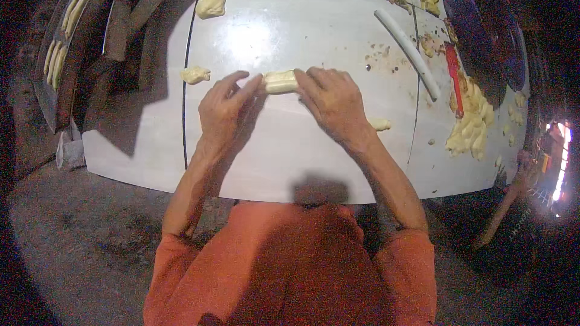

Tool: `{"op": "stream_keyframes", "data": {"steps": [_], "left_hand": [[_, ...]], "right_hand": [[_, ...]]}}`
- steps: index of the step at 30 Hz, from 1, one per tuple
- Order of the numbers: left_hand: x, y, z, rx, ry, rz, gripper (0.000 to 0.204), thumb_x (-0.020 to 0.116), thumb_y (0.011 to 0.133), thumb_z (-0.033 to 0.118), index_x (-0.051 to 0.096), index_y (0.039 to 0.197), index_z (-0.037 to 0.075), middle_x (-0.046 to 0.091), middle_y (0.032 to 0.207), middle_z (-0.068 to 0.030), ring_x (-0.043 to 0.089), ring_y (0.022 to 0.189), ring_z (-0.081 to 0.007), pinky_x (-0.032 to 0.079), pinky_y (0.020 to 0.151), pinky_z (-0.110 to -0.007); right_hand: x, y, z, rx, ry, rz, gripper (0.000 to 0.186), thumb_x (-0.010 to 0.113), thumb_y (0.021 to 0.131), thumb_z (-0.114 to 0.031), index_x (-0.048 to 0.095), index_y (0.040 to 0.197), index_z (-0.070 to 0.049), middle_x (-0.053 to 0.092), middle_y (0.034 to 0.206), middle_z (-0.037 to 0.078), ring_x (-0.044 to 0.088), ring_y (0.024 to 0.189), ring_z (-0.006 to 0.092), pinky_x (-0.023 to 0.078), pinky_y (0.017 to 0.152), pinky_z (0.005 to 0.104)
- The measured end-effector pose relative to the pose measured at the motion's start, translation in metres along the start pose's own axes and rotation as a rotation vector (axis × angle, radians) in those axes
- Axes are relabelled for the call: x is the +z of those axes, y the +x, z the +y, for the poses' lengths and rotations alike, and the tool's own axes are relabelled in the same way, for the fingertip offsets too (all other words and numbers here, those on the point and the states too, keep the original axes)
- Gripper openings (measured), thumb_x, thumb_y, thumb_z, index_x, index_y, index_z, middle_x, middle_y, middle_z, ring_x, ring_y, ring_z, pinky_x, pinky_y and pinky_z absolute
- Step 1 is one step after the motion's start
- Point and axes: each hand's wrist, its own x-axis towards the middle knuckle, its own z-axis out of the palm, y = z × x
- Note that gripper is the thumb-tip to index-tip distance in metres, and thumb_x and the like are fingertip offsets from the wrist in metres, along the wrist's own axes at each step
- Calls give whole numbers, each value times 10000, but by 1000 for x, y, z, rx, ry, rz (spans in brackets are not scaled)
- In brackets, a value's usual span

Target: The person flattens pieces of dough using their hands and a roller, spreads chocolate filling over them with a spatula, and adds banana slices. They then roll the filled dough into shape and arrange the rolls onto a metal tray.

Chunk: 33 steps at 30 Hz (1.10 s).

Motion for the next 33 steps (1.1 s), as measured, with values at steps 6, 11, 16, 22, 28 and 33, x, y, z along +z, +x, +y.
{"op": "stream_keyframes", "data": {"steps": [6, 11, 16, 22, 28, 33], "left_hand": [[2, 11, 3, -7, 44, -62, 240, 787, 874, 182, 756, 1110, 149, 710, 1084, -86, 677, 849, -258, 540, 694, -390], [1, 8, 0, 90, -38, -71, 270, 743, 907, 180, 716, 1167, 113, 669, 1135, -64, 642, 924, -238, 486, 736, -400], [3, 28, -1, -38, 86, -123, 295, 724, 918, 224, 706, 1195, 122, 657, 1149, -71, 614, 1031, -275, 486, 797, -422], [-4, 31, -2, 18, -55, -167, 261, 751, 886, 201, 724, 1127, 104, 657, 1130, -86, 610, 1052, -296, 501, 845, -446], [-8, 52, 15, -55, -86, -255, 213, 738, 891, 166, 730, 1070, 51, 694, 937, -109, 669, 889, -319, 548, 791, -436], [-1, 58, 50, -5, -244, -325, 220, 715, 916, 189, 740, 1118, 107, 723, 1046, -94, 703, 940, -296, 569, 821, -404]], "right_hand": [[1, 16, 0, 39, 33, -33, 251, 718, 927, -200, 719, 1136, -62, 692, 1080, 88, 658, 972, 273, 511, 842, 398], [-2, 11, 3, -64, 46, -8, 349, 661, 948, -177, 638, 1288, -101, 656, 1170, 91, 650, 979, 264, 500, 818, 407], [4, 28, 9, -4, -24, -44, 334, 654, 957, -190, 648, 1275, -88, 673, 1143, 123, 650, 986, 266, 519, 815, 403], [-4, 27, 16, -141, 84, -42, 319, 621, 967, -197, 644, 1256, -62, 677, 1122, 120, 648, 982, 310, 531, 830, 439], [-25, 45, 30, 70, 323, -266, 212, 594, 875, -136, 687, 1019, -11, 670, 938, 166, 652, 854, 353, 529, 792, 466], [-75, 13, 65, 92, 392, -277, 281, 669, 873, -189, 706, 1071, 7, 677, 895, 151, 667, 812, 295, 534, 756, 402]]}}
